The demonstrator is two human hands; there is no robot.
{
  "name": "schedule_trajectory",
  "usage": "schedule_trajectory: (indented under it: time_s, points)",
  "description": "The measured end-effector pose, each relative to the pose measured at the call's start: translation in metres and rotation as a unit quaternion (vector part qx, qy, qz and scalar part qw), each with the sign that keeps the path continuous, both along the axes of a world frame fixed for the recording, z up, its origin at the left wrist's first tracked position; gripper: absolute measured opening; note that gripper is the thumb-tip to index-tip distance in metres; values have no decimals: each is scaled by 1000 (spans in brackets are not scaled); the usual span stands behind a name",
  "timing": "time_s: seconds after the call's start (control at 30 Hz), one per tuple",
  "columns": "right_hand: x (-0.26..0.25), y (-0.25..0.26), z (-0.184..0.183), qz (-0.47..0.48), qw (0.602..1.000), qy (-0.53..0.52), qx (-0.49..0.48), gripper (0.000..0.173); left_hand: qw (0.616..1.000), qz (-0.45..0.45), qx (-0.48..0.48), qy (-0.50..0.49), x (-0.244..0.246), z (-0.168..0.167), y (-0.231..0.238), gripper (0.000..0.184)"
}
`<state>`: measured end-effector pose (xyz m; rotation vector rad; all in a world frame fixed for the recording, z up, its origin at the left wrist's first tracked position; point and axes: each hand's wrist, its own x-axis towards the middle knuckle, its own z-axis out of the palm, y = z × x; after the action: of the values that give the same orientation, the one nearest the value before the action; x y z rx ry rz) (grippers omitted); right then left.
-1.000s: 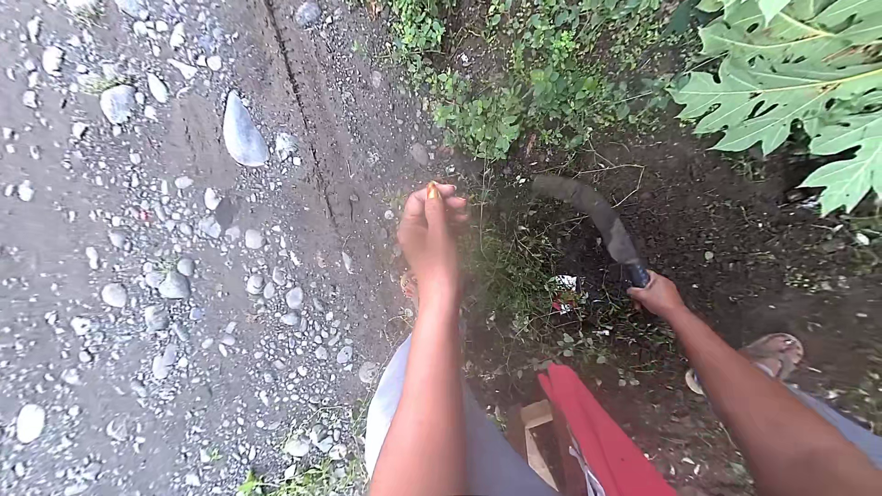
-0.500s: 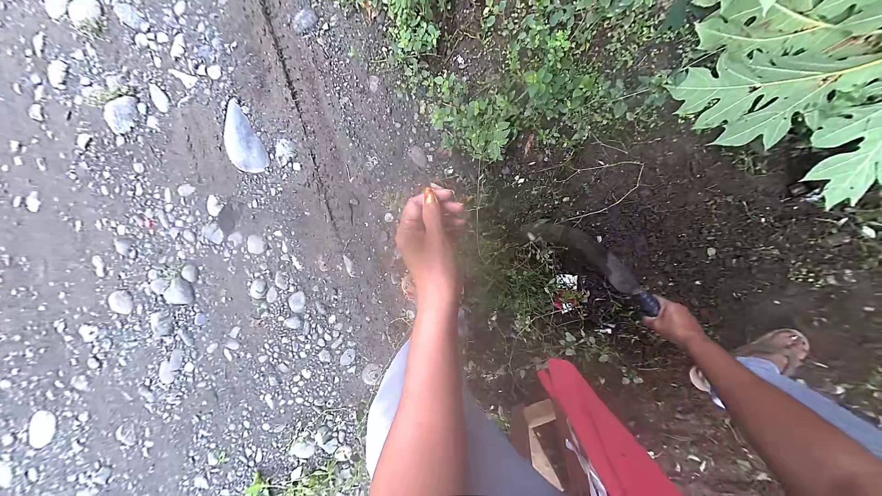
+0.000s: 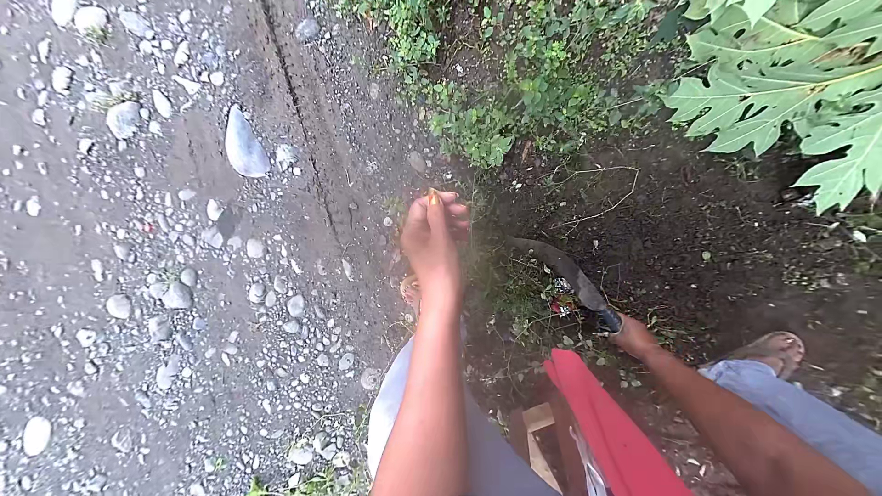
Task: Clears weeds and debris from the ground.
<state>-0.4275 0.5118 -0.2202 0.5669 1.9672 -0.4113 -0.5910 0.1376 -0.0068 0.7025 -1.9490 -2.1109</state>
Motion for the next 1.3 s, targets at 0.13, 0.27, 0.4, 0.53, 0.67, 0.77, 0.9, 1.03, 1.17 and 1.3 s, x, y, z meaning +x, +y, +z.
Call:
schedule_trajectory:
  time_s: [0.13,0.27,0.4,0.53,0.67,0.77,0.9,1.03,1.17,1.3]
  points:
    - [-29,13,22,-31,997,70,-6,51,1000,7,-2,2,3,1,-7,29]
    - [-76,-44,21,-273,942,167,-96,43,1000,29,0,10,4,2,-13,30]
    - [-79,-95,-11,-317,933,106,-131,40,999,44,11,7,2,4,-13,33]
    - [-53,-62,-8,126,989,-68,-28,51,999,48,23,9,-2,6,-11,33]
    - [-54,-8,21,263,964,-43,19,51,998,48,27,8,1,6,-13,34]
    - [-62,8,41,148,988,34,21,54,998,52,25,14,4,7,-15,34]
    - [-72,-37,36,-175,964,197,-47,49,998,55,22,14,4,8,-16,34]
    - [-65,-109,1,-376,899,199,-107,43,997,72,30,14,0,10,-14,34]
    - [-35,-71,-2,130,991,-11,4,50,997,65,35,19,-3,10,-11,34]
    - [-45,-42,25,291,956,-35,21,50,997,61,41,27,0,8,-14,35]
